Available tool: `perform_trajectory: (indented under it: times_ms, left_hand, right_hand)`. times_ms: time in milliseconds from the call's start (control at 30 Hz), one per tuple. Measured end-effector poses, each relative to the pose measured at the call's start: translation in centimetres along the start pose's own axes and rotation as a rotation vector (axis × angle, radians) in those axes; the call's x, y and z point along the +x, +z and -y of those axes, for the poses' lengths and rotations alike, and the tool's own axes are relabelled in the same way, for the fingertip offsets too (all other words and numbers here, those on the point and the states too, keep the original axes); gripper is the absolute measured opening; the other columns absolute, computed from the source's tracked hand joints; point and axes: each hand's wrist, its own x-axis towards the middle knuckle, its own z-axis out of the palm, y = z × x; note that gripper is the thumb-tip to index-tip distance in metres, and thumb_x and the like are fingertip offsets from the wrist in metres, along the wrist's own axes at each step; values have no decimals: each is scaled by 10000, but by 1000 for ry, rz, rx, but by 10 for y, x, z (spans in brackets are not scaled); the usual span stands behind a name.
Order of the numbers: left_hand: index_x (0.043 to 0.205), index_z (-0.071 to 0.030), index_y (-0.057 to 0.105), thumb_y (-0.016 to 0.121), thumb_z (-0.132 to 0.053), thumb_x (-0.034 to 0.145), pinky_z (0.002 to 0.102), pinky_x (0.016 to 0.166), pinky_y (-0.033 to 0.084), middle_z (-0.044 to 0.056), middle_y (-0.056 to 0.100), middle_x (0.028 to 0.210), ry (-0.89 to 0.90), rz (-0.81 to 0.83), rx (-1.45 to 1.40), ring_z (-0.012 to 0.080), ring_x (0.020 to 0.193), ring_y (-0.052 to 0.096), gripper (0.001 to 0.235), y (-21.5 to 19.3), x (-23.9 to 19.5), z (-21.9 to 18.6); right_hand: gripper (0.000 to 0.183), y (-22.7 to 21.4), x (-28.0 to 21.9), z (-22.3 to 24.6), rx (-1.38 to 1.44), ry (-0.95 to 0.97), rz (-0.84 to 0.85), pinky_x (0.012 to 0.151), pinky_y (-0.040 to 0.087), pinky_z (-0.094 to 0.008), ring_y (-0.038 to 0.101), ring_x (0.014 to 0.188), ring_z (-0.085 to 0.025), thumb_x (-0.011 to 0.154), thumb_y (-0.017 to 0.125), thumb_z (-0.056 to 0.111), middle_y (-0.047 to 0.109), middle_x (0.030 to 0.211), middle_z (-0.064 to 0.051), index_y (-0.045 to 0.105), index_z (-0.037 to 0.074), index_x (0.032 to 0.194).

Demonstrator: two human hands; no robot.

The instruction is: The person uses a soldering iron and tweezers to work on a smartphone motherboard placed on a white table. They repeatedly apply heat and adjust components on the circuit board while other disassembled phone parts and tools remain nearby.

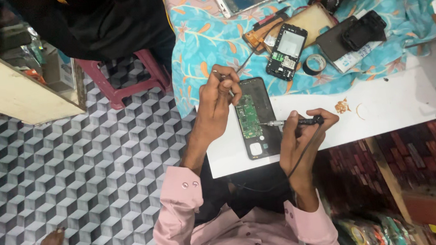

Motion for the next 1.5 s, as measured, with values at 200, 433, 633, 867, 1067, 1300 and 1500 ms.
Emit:
perform_trajectory:
  times_ms: [200, 433, 633, 867, 1067, 1300, 1500]
  left_hand:
    - [1134, -36, 491, 428, -320, 1166, 224, 629, 391, 27, 550, 794, -58, -5, -145, 71, 718, 509, 293, 3, -4, 5]
    - [1096, -57, 496, 381, -315, 1149, 207, 530, 299, 18, 575, 730, -80, -27, -28, 19, 582, 370, 288, 1, -2, 3]
    - [1085, -50, 489, 390, -300, 1176, 237, 562, 324, 24, 552, 746, -40, -15, 56, 45, 632, 404, 283, 2, -5, -3]
    - [1073, -30, 484, 400, -252, 1175, 248, 574, 360, 43, 552, 824, 11, -6, 25, 88, 700, 512, 258, 4, -6, -2]
    - [1051, -19, 490, 396, -227, 1185, 262, 628, 398, 48, 538, 820, 78, 41, 89, 100, 706, 499, 265, 3, -11, 1]
    - [1015, -9, 468, 378, -178, 1192, 271, 626, 408, 72, 496, 866, 128, 44, 20, 128, 708, 473, 261, 3, -7, 3]
    - [1018, 0, 447, 368, -182, 1196, 272, 609, 404, 72, 484, 845, 151, 47, 37, 118, 658, 472, 266, 1, -8, 8]
  right_hand:
    - [241, -3, -2, -4, -22, 28, 5, 564, 299, -284, 435, 574, -89, 1087, 506, 5, 452, 659, -31, 290, -37, 1185]
    - [177, -3, -2, -9, -66, -58, -28, 593, 349, -301, 476, 641, -114, 1092, 533, -11, 408, 995, -82, 356, -14, 1092]
    - [234, -3, -1, -8, -60, -32, -44, 564, 334, -302, 470, 589, -93, 1095, 541, -24, 435, 694, -24, 330, -32, 1193]
    - [241, -2, -2, -16, 19, 22, -42, 554, 341, -274, 488, 574, -86, 1112, 517, -19, 478, 723, -28, 298, 15, 1207]
    - [315, -6, -2, -23, 220, 183, -85, 551, 364, -252, 451, 570, -84, 1098, 533, 17, 480, 719, -16, 266, 67, 1257]
    - [364, -26, 22, -25, 335, 315, 89, 513, 363, -233, 449, 593, -65, 1101, 571, 46, 506, 778, -10, 256, 110, 1272]
    - [413, -15, 14, -36, 311, 298, 50, 554, 381, -232, 467, 615, -72, 1076, 601, -3, 527, 792, -26, 258, 106, 1277]
